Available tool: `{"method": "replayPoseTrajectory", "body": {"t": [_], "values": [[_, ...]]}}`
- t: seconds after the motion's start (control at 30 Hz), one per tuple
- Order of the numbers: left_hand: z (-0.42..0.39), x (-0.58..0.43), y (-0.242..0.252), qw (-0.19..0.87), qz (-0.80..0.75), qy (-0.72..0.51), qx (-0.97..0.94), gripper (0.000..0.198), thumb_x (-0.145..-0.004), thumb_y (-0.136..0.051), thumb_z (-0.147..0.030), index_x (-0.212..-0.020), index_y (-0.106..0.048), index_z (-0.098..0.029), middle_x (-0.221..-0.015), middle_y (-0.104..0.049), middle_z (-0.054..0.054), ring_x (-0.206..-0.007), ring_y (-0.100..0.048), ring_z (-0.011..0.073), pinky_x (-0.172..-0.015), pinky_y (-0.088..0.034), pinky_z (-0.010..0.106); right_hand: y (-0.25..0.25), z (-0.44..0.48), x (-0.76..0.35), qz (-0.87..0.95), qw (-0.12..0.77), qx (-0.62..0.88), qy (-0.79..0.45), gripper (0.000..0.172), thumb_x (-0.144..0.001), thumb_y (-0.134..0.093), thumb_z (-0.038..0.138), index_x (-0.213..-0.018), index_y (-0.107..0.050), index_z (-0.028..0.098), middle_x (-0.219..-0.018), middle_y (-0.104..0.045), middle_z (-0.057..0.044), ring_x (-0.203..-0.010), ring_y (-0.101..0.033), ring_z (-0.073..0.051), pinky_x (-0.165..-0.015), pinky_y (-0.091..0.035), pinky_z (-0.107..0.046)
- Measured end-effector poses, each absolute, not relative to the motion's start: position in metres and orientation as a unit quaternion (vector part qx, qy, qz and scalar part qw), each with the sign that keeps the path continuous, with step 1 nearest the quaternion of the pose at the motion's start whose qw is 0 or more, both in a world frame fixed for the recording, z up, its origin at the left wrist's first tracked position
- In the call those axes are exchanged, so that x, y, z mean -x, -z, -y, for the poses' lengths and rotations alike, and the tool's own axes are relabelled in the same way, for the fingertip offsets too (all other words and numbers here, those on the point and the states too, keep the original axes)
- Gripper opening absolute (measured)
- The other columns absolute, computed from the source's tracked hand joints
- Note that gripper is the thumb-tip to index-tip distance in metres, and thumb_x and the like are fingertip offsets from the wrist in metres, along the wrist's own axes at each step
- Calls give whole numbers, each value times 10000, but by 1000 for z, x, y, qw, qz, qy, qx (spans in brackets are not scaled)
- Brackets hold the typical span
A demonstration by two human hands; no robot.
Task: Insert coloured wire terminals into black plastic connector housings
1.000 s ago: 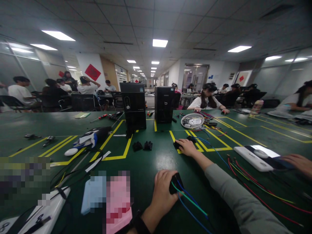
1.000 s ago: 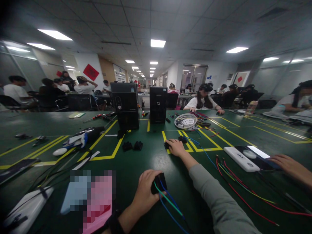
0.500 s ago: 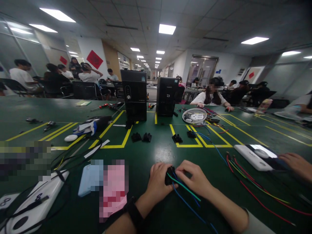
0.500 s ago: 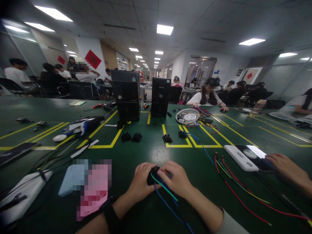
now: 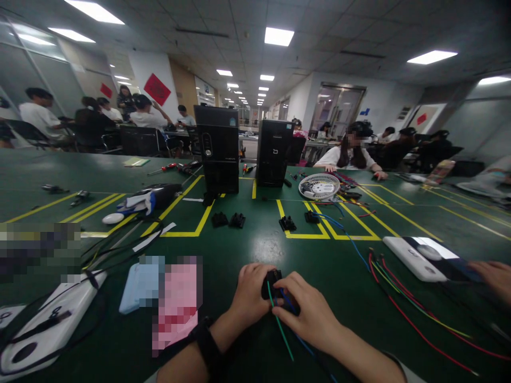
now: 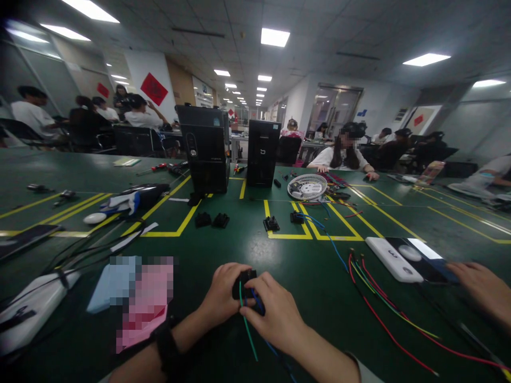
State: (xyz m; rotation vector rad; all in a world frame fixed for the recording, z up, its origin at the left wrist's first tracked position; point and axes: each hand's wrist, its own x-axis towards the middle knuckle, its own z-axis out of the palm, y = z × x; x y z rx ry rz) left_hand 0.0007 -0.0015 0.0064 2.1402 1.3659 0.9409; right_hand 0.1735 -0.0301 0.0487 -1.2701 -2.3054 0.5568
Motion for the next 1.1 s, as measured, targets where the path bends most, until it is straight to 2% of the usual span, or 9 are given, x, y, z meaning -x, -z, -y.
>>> {"method": "replayPoseTrajectory", "body": {"t": [0.2,0.37,0.53,0.67,0.77,0.87,0.93,1.03,1.1], "values": [[2,0,-3,214,-494,-349,-767,628,-608,-731,-398,-1166,-506,-218,-1092,-609,78,-1065,-499,288,-951,-323,446,-37,24,-177,788,226,493,-292,362,-750,-652,337,-1054,-494,222,-730,-551,25,-608,-515,-131,-550,-369,-244],[2,0,-5,211,-494,-345,-769,432,-622,-712,-379,-992,-561,-214,-996,-610,54,-1000,-525,267,-907,-356,421,-33,16,-178,727,264,460,-436,344,-776,-618,372,-1044,-492,196,-639,-489,57,-545,-481,-101,-514,-374,-225],[1,0,-6,200,-498,-351,-768,382,-664,-691,-407,-968,-553,-222,-959,-599,35,-944,-534,239,-875,-370,393,-35,13,-175,603,310,461,-573,424,-807,-528,507,-1069,-478,178,-593,-476,67,-448,-418,-78,-411,-336,-195],[0,0,-4,199,-500,-353,-765,374,-669,-689,-396,-963,-550,-212,-938,-597,38,-938,-533,241,-877,-366,394,-37,15,-173,579,339,451,-589,408,-791,-574,465,-1060,-489,171,-659,-547,35,-495,-450,-75,-434,-348,-184],[0,-1,-3,198,-508,-349,-762,367,-666,-685,-383,-960,-550,-210,-949,-596,43,-936,-530,246,-865,-369,394,-38,18,-172,593,333,452,-577,306,-788,-580,436,-923,-521,167,-685,-565,18,-512,-457,-74,-457,-353,-189],[0,-1,-3,195,-514,-343,-762,360,-662,-686,-359,-962,-548,-216,-957,-593,39,-939,-525,247,-854,-370,388,-37,22,-170,618,329,455,-551,245,-814,-546,414,-836,-509,173,-645,-517,35,-514,-443,-77,-479,-355,-200],[0,-1,-3,194,-514,-339,-764,355,-666,-681,-355,-964,-544,-219,-956,-589,38,-940,-522,247,-857,-368,388,-35,23,-170,647,324,448,-526,212,-841,-517,384,-899,-507,180,-627,-471,51,-523,-436,-85,-495,-357,-207],[-1,0,-4,193,-515,-334,-766,363,-675,-676,-374,-970,-536,-216,-954,-584,40,-942,-519,247,-863,-365,393,-35,22,-173,713,301,449,-447,236,-863,-494,318,-1057,-488,183,-644,-477,49,-573,-464,-106,-547,-374,-222],[-1,0,-4,197,-518,-333,-763,385,-668,-687,-391,-973,-533,-214,-961,-583,40,-946,-519,246,-864,-366,394,-38,20,-178,751,261,470,-383,204,-867,-486,292,-1033,-525,181,-626,-505,40,-574,-481,-116,-553,-363,-229]]}}
